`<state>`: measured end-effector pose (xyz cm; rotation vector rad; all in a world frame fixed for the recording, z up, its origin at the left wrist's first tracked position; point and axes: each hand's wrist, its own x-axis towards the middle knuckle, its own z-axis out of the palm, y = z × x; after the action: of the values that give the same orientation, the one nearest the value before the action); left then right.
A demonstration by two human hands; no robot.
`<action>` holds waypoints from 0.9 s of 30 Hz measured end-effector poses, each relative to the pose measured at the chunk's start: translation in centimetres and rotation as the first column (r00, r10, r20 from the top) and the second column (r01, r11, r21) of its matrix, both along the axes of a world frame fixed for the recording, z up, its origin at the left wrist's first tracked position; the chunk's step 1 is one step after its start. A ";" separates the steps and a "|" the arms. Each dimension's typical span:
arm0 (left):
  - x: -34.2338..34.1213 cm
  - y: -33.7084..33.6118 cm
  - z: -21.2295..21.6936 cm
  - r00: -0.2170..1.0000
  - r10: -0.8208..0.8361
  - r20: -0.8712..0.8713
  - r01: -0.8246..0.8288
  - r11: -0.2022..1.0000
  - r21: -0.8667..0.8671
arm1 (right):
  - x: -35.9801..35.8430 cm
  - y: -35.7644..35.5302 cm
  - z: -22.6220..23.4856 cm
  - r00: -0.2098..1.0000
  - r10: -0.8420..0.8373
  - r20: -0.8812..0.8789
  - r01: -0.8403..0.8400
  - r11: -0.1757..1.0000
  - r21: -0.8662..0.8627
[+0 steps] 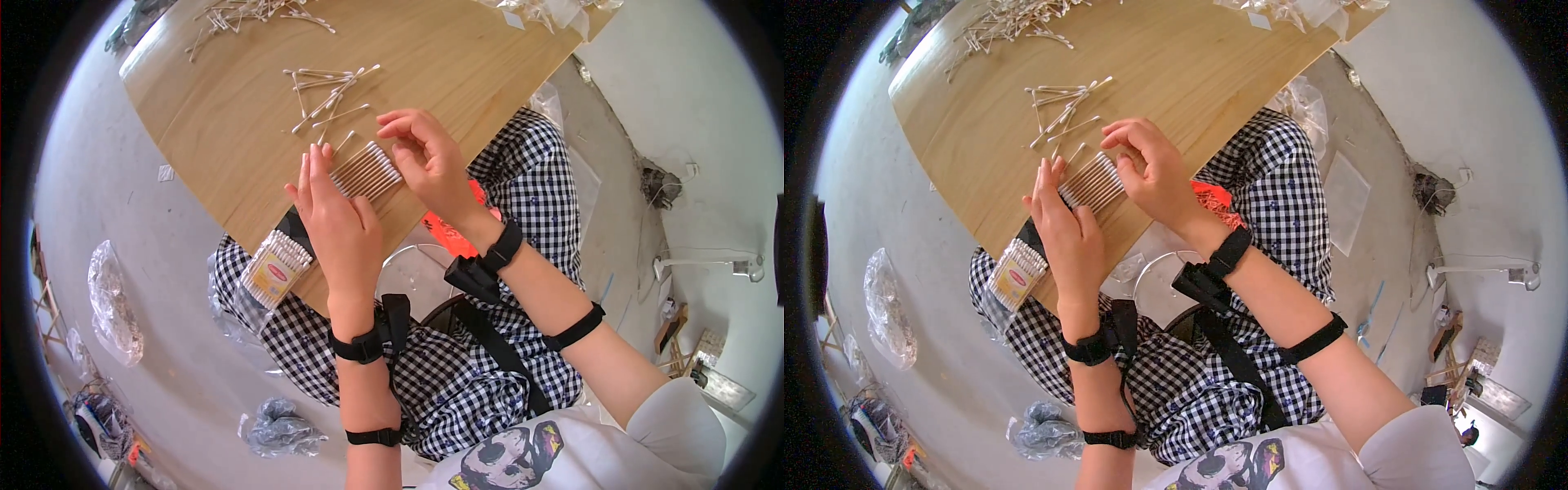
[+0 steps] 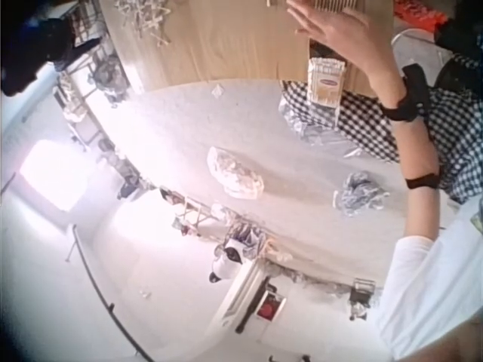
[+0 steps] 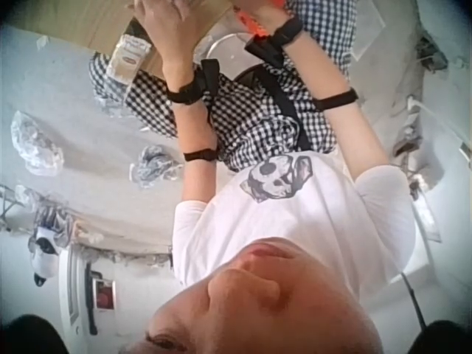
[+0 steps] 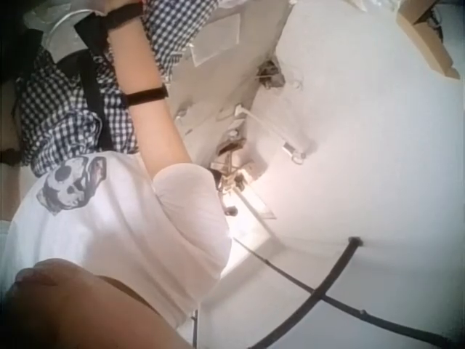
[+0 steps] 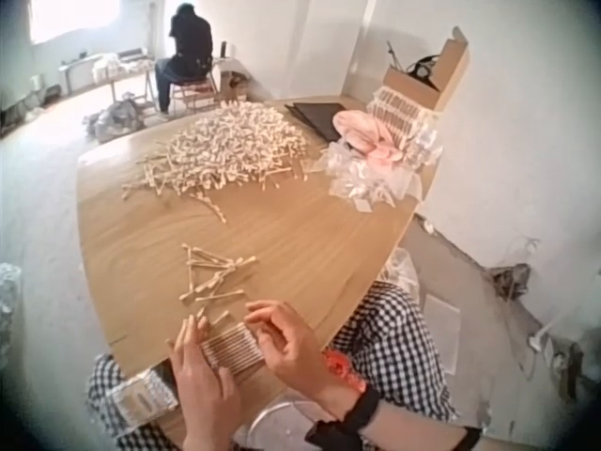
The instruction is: Organize cotton swabs into a neat stack and place them into a small plastic package.
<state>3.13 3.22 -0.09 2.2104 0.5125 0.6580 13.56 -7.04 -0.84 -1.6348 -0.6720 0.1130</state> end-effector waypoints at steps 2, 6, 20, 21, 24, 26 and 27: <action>0.0 0.0 0.2 0.998 -0.024 -0.052 0.024 1.000 0.002 | 0.0 0.0 -0.1 1.000 -0.002 0.002 0.002 1.000 0.010; -0.1 -0.4 0.7 0.997 -0.050 -0.066 0.049 0.999 -0.016 | 0.2 -0.2 -0.1 1.000 -0.023 0.002 0.023 0.999 0.035; 0.0 -3.3 -0.8 0.942 0.051 -0.331 0.097 0.904 0.416 | 1.1 -1.5 0.5 0.993 0.000 0.117 0.020 0.985 -0.170; 0.1 -3.3 -0.7 0.943 0.053 -0.328 0.093 0.905 0.415 | 1.3 -1.9 0.5 0.990 0.038 0.133 -0.007 0.975 -0.222; 0.1 -3.3 -0.6 0.942 0.057 -0.332 0.092 0.905 0.416 | 1.4 -2.1 0.1 0.993 0.018 0.119 0.001 0.988 -0.156; 0.1 -3.3 -0.5 0.942 0.053 -0.330 0.095 0.904 0.416 | 1.2 -2.0 0.0 0.993 0.027 0.111 -0.008 0.986 -0.168; 0.1 -3.3 -0.5 0.943 0.054 -0.330 0.093 0.905 0.416 | 1.1 -1.9 0.0 0.994 0.034 0.102 -0.016 0.985 -0.174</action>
<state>3.21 -0.05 -0.62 2.7666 0.5538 0.4067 14.65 -8.90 -0.84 -1.8090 -0.7811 0.1069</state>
